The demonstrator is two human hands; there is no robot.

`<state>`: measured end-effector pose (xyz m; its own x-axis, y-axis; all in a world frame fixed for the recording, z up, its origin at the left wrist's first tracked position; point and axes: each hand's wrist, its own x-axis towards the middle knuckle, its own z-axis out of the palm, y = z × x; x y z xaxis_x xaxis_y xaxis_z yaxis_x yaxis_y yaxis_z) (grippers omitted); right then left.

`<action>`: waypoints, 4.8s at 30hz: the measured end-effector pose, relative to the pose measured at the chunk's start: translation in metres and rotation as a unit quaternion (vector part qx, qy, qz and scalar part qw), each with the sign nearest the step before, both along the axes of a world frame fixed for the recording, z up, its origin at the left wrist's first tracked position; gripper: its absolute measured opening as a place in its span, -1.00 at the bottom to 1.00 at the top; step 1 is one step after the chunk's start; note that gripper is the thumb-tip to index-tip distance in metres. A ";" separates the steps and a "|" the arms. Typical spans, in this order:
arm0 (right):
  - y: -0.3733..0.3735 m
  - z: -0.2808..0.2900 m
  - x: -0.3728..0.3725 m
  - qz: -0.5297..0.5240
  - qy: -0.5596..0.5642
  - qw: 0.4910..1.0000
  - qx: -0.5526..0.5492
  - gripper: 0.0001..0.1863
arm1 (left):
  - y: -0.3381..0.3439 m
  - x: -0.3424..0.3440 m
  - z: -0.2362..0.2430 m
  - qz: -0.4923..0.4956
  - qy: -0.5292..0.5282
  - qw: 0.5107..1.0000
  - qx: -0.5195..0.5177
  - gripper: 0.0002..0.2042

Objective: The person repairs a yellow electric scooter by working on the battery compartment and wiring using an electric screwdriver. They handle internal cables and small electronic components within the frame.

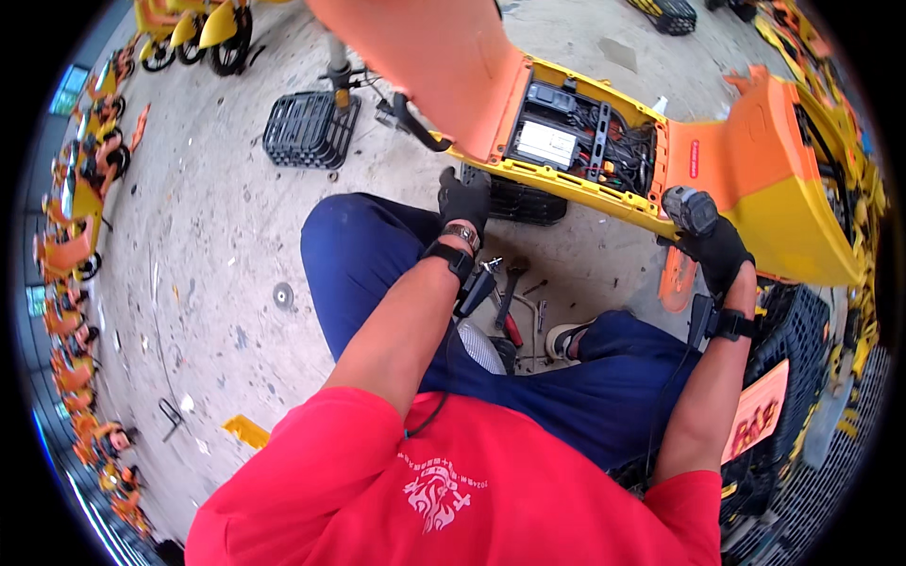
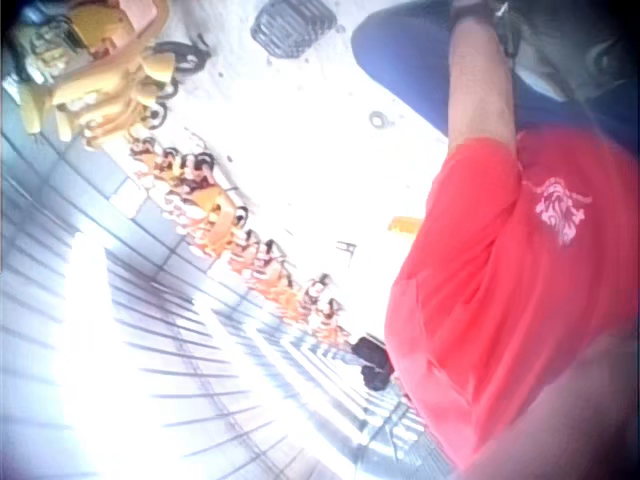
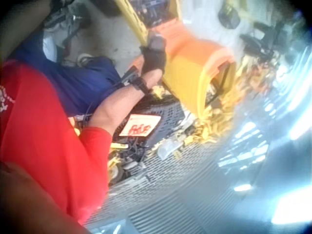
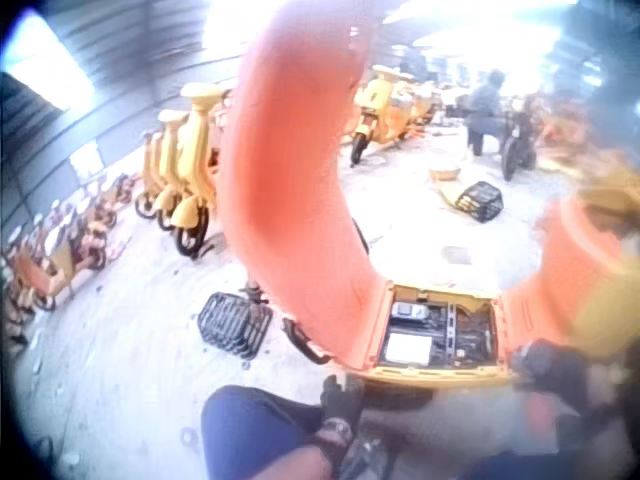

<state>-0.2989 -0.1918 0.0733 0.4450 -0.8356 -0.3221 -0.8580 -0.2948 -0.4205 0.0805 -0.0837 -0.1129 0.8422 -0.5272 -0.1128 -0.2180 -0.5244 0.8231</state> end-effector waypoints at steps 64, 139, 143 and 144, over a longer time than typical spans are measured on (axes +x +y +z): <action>-0.018 -0.032 0.003 -0.057 0.108 0.992 0.041 -0.59 | -0.029 0.031 -0.046 -0.184 -0.303 0.932 -0.073 0.11; 0.016 0.033 -0.010 -0.092 0.017 0.995 -0.017 -0.55 | 0.036 -0.058 -0.008 -0.600 0.057 0.783 0.154 -0.51; -0.001 0.005 -0.023 -0.090 0.022 0.994 -0.052 -0.45 | 0.033 -0.061 -0.003 -0.647 -0.040 0.753 0.111 -0.51; -0.005 0.003 -0.025 -0.093 0.007 0.996 -0.015 -0.45 | 0.033 -0.063 0.000 -0.646 -0.026 0.753 0.122 -0.50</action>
<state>-0.3235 -0.1972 0.0762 0.2771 -0.9126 -0.3005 -0.9047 -0.1424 -0.4016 0.0180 -0.0511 -0.1133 -0.3496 -0.8794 -0.3231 -0.7044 0.0193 0.7096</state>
